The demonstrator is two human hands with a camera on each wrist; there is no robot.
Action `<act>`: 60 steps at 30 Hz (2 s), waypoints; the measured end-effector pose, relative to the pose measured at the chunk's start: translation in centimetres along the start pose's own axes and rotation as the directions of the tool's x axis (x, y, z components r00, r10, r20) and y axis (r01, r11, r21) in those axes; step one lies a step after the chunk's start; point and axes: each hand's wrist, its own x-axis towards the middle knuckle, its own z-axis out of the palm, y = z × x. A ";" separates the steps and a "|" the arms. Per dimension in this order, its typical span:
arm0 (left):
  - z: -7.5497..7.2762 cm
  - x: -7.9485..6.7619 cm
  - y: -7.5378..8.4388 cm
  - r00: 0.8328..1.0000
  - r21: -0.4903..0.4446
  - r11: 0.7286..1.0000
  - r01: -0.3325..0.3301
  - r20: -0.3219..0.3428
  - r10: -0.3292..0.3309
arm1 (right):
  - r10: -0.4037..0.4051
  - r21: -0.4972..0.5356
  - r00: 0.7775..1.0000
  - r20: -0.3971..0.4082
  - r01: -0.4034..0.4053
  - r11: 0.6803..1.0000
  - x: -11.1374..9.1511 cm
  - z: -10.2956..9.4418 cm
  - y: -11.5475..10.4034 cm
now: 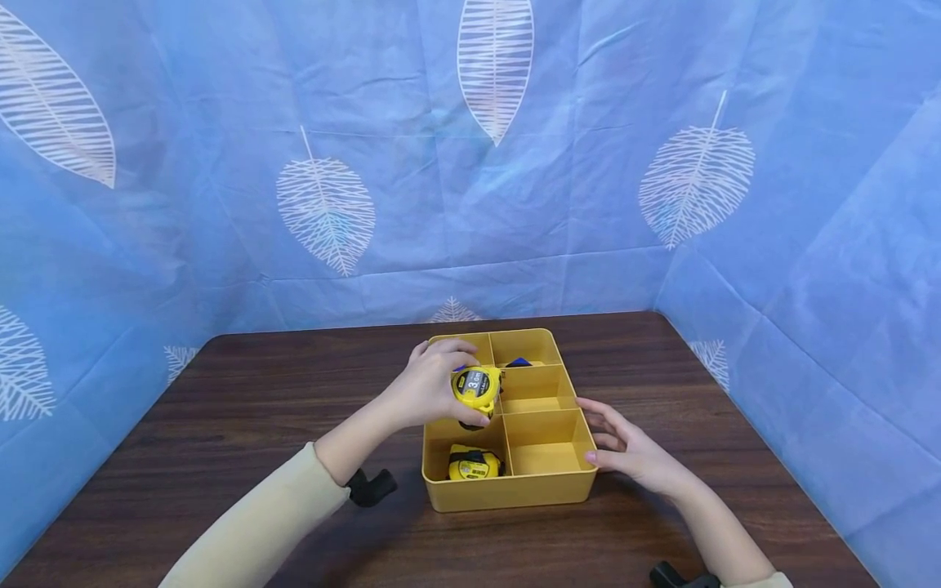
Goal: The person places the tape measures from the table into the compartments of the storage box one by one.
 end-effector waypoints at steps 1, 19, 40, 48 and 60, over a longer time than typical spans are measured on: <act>0.0 0.2 0.1 1.000 0.003 1.000 -0.006 -0.004 0.006 | -0.001 0.004 1.000 0.001 0.001 1.000 0.0 0.0 0.0; 0.1 2.4 1.3 1.000 0.047 0.999 -0.019 0.009 0.019 | 0.003 0.014 1.000 0.000 -0.003 1.000 0.1 -0.1 0.1; 1.3 4.8 1.1 0.999 0.055 0.998 0.026 0.018 -0.027 | 0.014 0.027 1.000 0.000 -0.014 1.000 0.1 -0.1 0.1; 1.8 5.5 1.1 0.999 0.063 0.997 0.043 0.029 -0.045 | 0.004 0.030 1.000 0.011 -0.005 1.000 0.1 -0.1 0.0; 2.7 6.2 1.3 0.996 0.084 0.994 0.072 0.052 -0.076 | -0.004 0.036 1.000 0.015 0.003 0.999 0.1 -0.2 0.2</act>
